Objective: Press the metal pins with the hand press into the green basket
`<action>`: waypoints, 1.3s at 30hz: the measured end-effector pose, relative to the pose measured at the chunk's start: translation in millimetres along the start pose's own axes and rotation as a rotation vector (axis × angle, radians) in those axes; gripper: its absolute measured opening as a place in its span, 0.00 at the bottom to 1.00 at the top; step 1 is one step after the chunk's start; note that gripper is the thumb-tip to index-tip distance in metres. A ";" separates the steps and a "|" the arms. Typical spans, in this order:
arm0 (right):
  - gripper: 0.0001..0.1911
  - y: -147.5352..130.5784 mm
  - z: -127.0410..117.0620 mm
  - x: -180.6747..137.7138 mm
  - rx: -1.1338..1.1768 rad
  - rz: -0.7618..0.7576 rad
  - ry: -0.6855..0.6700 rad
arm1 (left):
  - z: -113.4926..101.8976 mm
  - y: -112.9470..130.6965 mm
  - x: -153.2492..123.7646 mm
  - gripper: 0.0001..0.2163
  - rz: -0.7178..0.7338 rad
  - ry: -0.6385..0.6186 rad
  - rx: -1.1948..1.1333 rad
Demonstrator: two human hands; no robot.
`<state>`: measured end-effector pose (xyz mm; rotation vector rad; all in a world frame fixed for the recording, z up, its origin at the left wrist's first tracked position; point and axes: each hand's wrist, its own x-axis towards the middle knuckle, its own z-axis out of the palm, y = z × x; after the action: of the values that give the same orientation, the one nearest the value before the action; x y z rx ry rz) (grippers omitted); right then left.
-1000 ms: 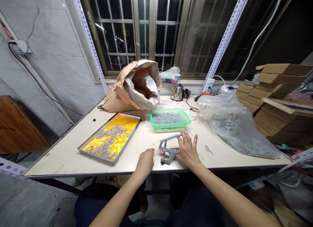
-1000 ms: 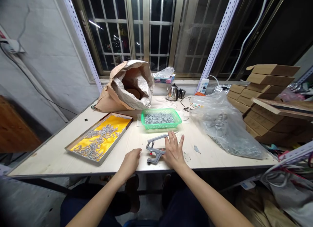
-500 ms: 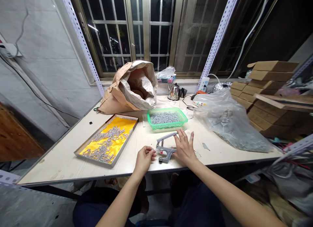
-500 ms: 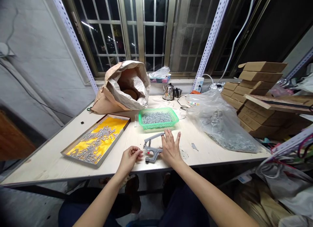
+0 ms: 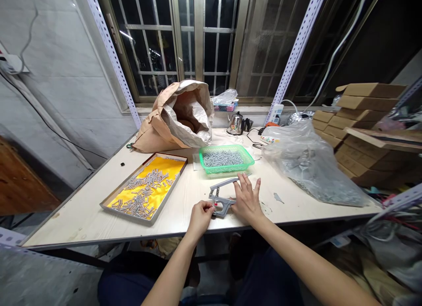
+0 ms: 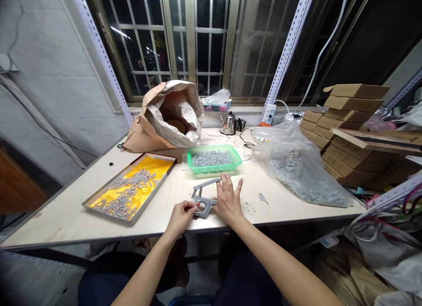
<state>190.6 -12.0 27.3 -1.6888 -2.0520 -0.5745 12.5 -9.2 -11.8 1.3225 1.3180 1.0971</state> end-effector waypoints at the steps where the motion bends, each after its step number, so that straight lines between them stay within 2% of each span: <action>1: 0.24 -0.3 -0.4 0.0 -0.004 -0.003 -0.002 | -0.7 1.4 -0.8 0.04 0.013 -0.016 0.026; 8: 0.24 -1.5 -0.8 -3.5 -0.018 -0.046 0.011 | -2.8 11.5 -7.0 0.03 0.103 -0.090 0.194; 15: 0.24 -1.6 0.5 -5.7 -0.001 -0.053 0.037 | -6.1 9.7 -6.8 0.04 0.063 -0.163 0.103; 25: 0.24 -1.4 -1.7 -7.0 -0.007 -0.057 0.011 | -9.7 13.4 -8.1 0.10 -0.022 -0.303 -0.033; 30: 0.24 -1.1 -1.1 -6.4 0.004 -0.062 0.030 | -9.7 15.5 -8.8 0.06 0.003 -0.285 0.016; 34: 0.15 3.4 0.4 -4.1 0.039 -0.109 0.094 | -11.4 17.8 -9.6 0.05 0.004 -0.248 0.035; 37: 0.16 10.0 1.6 -1.9 0.062 -0.144 0.091 | -13.2 17.5 -7.9 0.07 -0.031 -0.222 -0.075; 39: 0.20 14.1 2.4 0.7 0.037 -0.135 -0.002 | -14.4 16.2 -5.7 0.12 -0.070 -0.173 -0.206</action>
<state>204.2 -7.5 26.5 -1.5386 -2.1765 -0.5739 0.8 -14.3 6.6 1.1818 1.0860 1.0165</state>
